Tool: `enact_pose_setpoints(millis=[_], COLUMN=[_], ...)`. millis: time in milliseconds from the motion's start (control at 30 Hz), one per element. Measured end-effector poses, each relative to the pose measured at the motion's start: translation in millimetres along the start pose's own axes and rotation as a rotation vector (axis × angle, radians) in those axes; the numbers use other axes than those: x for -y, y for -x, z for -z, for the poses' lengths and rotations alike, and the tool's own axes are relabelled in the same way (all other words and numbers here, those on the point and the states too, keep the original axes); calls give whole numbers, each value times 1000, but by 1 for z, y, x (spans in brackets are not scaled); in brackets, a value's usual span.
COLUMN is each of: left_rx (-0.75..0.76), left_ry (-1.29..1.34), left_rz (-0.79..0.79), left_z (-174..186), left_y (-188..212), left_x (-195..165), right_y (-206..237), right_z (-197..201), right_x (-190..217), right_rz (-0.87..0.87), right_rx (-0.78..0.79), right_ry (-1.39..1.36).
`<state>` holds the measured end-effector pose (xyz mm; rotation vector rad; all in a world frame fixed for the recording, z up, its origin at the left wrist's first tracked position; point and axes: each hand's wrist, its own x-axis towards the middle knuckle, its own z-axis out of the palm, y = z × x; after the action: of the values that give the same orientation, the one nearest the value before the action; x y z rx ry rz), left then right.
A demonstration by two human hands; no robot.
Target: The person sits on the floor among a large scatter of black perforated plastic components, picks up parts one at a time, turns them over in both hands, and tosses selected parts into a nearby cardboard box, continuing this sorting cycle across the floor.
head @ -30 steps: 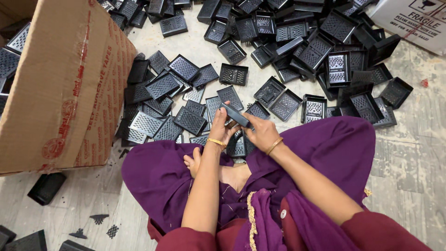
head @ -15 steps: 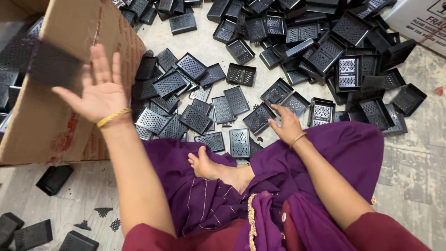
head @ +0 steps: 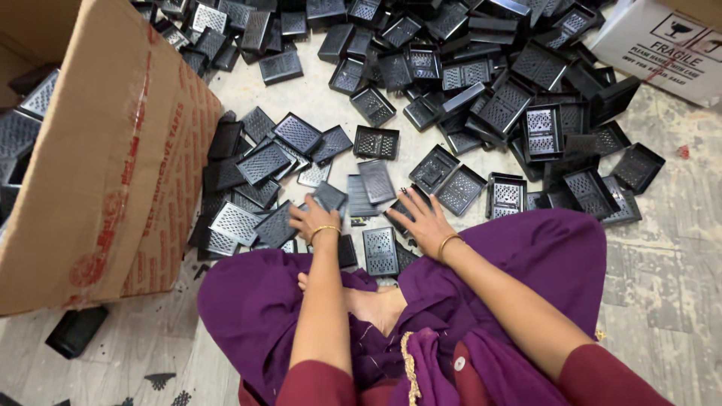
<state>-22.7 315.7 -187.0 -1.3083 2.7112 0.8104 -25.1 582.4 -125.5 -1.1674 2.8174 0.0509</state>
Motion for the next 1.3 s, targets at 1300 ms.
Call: enact_pose_setpoints(millis=[1300], left_rx=[955], left_ry=[1649], left_rz=[-98], left_z=[26], left_y=[43], left_x=[-13], right_y=[-13], right_z=[66], right_x=[53], right_rz=[-2], right_rx=[-563], right_ry=[-750])
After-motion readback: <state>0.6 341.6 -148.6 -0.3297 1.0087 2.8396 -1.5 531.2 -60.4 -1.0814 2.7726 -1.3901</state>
